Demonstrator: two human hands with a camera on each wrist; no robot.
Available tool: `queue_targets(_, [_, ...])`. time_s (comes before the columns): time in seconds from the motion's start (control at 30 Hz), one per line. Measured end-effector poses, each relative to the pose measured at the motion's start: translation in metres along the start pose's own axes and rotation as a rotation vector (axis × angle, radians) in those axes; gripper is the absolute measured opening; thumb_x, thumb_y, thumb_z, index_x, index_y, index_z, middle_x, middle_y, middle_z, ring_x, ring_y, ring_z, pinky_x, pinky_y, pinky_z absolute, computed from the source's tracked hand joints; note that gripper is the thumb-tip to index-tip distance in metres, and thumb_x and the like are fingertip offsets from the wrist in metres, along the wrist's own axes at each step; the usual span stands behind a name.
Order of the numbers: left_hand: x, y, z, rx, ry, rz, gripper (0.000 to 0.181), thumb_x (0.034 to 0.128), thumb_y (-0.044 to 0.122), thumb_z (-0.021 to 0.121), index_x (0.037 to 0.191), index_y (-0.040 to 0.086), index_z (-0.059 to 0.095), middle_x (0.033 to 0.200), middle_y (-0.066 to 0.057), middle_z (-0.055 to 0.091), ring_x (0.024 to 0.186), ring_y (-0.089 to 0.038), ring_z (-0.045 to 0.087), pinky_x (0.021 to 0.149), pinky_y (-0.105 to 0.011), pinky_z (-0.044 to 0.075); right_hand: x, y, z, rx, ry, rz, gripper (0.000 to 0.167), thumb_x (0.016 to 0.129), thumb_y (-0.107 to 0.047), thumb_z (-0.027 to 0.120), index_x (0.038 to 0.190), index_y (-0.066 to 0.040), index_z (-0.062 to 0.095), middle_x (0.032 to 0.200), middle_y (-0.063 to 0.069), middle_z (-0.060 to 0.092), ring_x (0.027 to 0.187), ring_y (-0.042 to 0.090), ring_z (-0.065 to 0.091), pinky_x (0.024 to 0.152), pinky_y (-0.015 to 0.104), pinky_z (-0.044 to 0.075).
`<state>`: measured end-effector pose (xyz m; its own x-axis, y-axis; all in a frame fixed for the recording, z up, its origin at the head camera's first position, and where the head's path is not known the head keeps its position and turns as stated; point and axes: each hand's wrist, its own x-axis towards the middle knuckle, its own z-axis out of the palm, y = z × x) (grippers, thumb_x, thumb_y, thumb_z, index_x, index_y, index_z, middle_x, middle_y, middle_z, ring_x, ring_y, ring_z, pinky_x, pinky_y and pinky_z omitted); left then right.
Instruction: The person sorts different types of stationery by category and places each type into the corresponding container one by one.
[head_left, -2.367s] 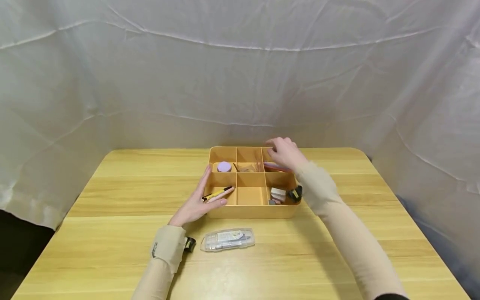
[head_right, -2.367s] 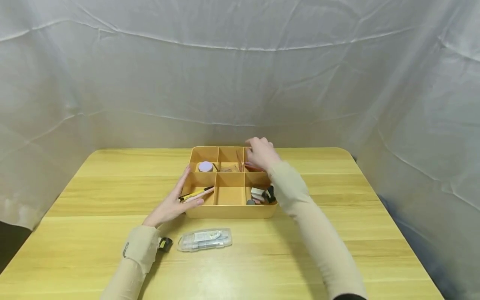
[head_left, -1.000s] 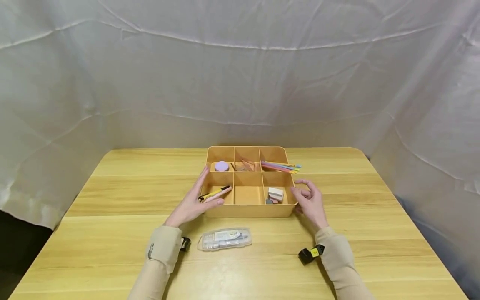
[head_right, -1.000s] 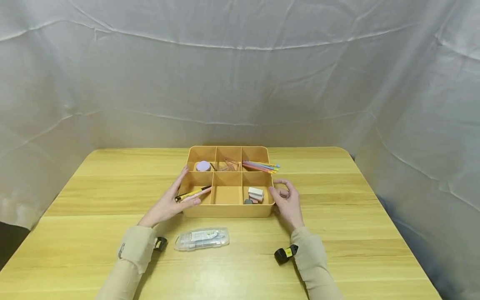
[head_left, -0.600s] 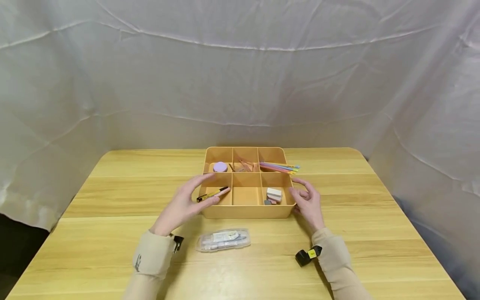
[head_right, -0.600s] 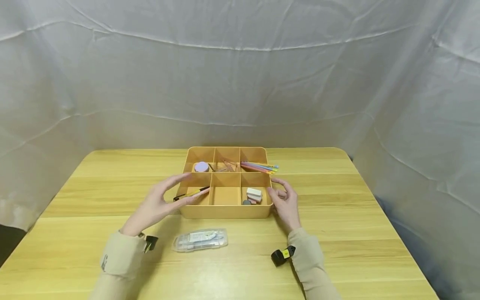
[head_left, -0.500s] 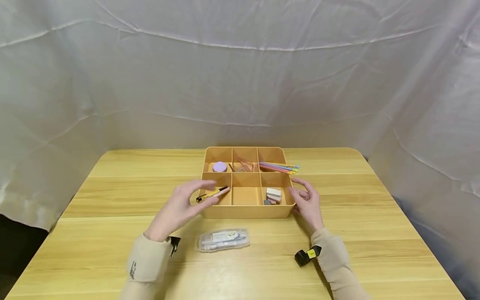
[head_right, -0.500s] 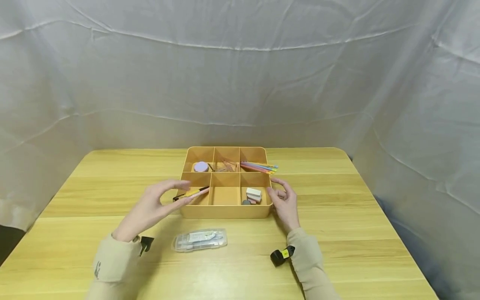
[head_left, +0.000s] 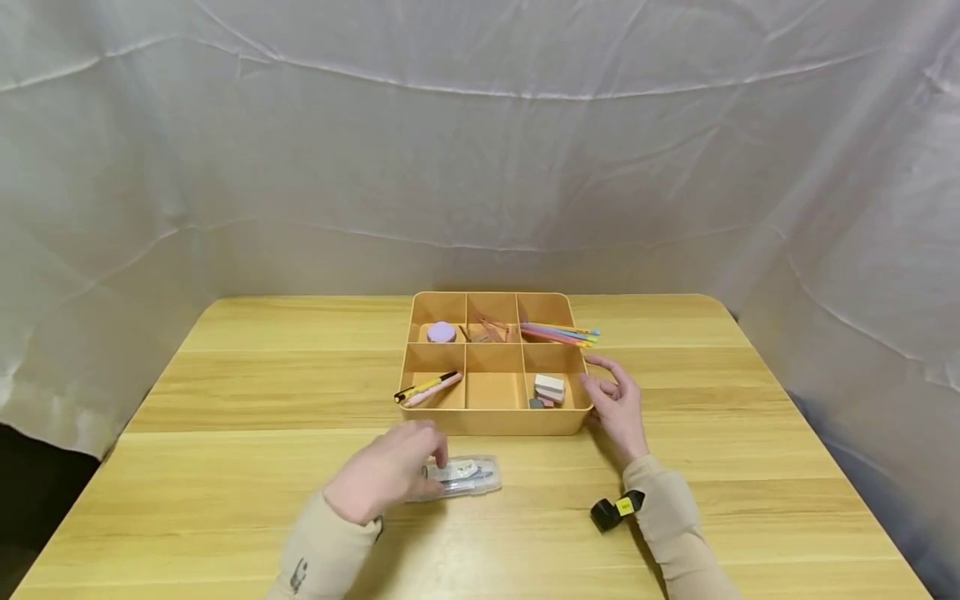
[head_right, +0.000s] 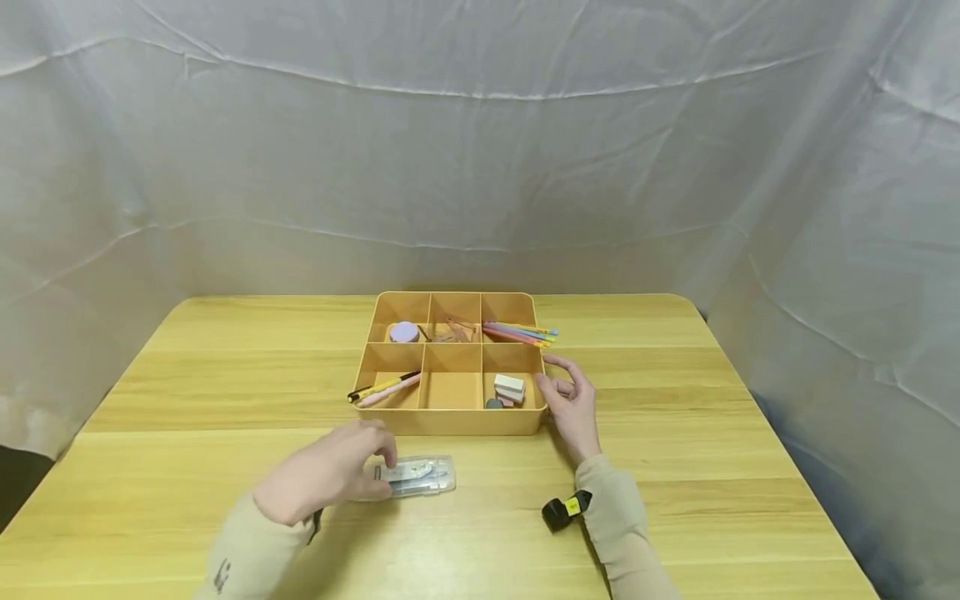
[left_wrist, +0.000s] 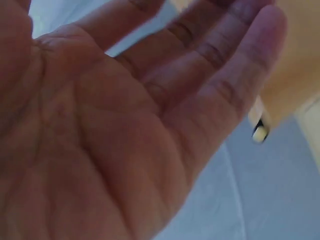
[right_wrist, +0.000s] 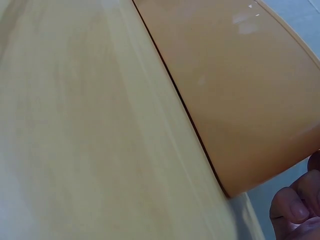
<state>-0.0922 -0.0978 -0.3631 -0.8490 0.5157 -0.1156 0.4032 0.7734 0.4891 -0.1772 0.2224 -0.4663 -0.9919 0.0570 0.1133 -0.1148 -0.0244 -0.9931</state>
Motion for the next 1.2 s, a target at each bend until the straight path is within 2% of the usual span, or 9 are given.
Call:
queue_targets(0.07, [0.003, -0.001, 0.007, 0.011, -0.002, -0.024, 0.024, 0.0692, 0.005, 0.087, 0.083, 0.006, 0.067, 0.089, -0.006, 0.067, 0.076, -0.014, 0.054, 0.067, -0.030, 0.051, 0.000, 0.002, 0.000, 0.025, -0.010, -0.025, 0.037, 0.100, -0.014, 0.061, 0.134, -0.003, 0.053, 0.074, -0.002, 0.076, 0.045, 0.002, 0.056, 0.041, 0.017, 0.042])
queue_targets(0.23, [0.010, -0.005, 0.016, 0.032, -0.013, -0.108, 0.031, 0.0604, -0.002, 0.089, 0.078, 0.007, 0.065, 0.086, -0.004, 0.062, 0.079, -0.016, 0.055, 0.075, -0.036, 0.055, -0.001, 0.003, 0.001, 0.049, -0.012, -0.010, 0.038, 0.100, -0.012, 0.060, 0.135, 0.000, 0.051, 0.076, -0.002, 0.077, 0.060, 0.009, 0.070, 0.049, 0.019, 0.054])
queue_targets(0.4, [0.017, -0.008, 0.022, 0.006, -0.075, -0.188, 0.038, 0.0565, -0.002, 0.091, 0.080, 0.008, 0.063, 0.088, -0.003, 0.059, 0.084, -0.018, 0.053, 0.083, -0.039, 0.054, -0.002, -0.001, 0.002, 0.019, 0.005, 0.030, 0.041, 0.101, -0.011, 0.058, 0.138, 0.003, 0.048, 0.073, -0.006, 0.076, 0.049, 0.002, 0.061, 0.044, 0.016, 0.045])
queue_targets(0.47, [0.019, -0.009, 0.025, 0.011, -0.092, -0.199, 0.040, 0.0552, -0.002, 0.091, 0.080, 0.009, 0.062, 0.088, -0.002, 0.058, 0.085, -0.018, 0.052, 0.085, -0.040, 0.054, -0.002, -0.002, 0.002, 0.008, 0.008, 0.036, 0.041, 0.101, -0.010, 0.058, 0.138, 0.003, 0.048, 0.071, -0.007, 0.075, 0.045, 0.001, 0.055, 0.042, 0.016, 0.041])
queue_targets(0.6, [0.023, -0.011, 0.029, 0.031, -0.102, -0.203, 0.046, 0.0520, -0.004, 0.091, 0.083, 0.010, 0.060, 0.089, -0.002, 0.056, 0.087, -0.018, 0.052, 0.088, -0.040, 0.054, -0.001, -0.001, 0.002, 0.009, 0.007, 0.044, 0.040, 0.102, -0.011, 0.058, 0.138, 0.003, 0.048, 0.074, -0.007, 0.077, 0.047, 0.001, 0.059, 0.043, 0.017, 0.044])
queue_targets(0.9, [0.024, -0.014, 0.034, 0.078, -0.066, -0.160, 0.057, 0.0449, -0.017, 0.080, 0.086, 0.011, 0.054, 0.087, -0.001, 0.054, 0.084, -0.017, 0.052, 0.082, -0.037, 0.054, 0.000, 0.002, 0.001, 0.010, 0.004, 0.044, 0.040, 0.101, -0.013, 0.059, 0.139, -0.003, 0.049, 0.078, -0.006, 0.078, 0.047, 0.001, 0.058, 0.043, 0.016, 0.043])
queue_targets(1.03, [0.021, -0.015, 0.030, 0.026, -0.075, -0.134, 0.057, 0.0482, -0.015, 0.082, 0.087, 0.014, 0.053, 0.089, 0.000, 0.054, 0.086, -0.016, 0.051, 0.082, -0.037, 0.054, 0.001, 0.003, 0.000, 0.030, -0.002, 0.042, 0.041, 0.101, -0.013, 0.059, 0.139, -0.002, 0.049, 0.079, -0.005, 0.078, 0.054, 0.004, 0.066, 0.046, 0.017, 0.049])
queue_targets(1.1, [0.019, -0.015, 0.024, -0.025, -0.072, -0.093, 0.055, 0.0513, -0.013, 0.083, 0.088, 0.014, 0.052, 0.089, 0.000, 0.055, 0.086, -0.016, 0.050, 0.079, -0.035, 0.052, 0.001, 0.002, 0.000, 0.041, -0.005, 0.042, 0.041, 0.101, -0.013, 0.059, 0.139, -0.001, 0.048, 0.081, -0.005, 0.079, 0.058, 0.007, 0.069, 0.049, 0.017, 0.053])
queue_targets(1.2, [0.013, -0.017, 0.011, -0.117, -0.037, 0.020, 0.050, 0.0568, -0.010, 0.084, 0.089, 0.012, 0.053, 0.089, -0.001, 0.057, 0.083, -0.015, 0.050, 0.074, -0.029, 0.050, 0.001, 0.001, -0.001, 0.047, -0.005, 0.039, 0.042, 0.101, -0.013, 0.060, 0.139, 0.000, 0.048, 0.084, -0.005, 0.079, 0.063, 0.010, 0.072, 0.052, 0.019, 0.056])
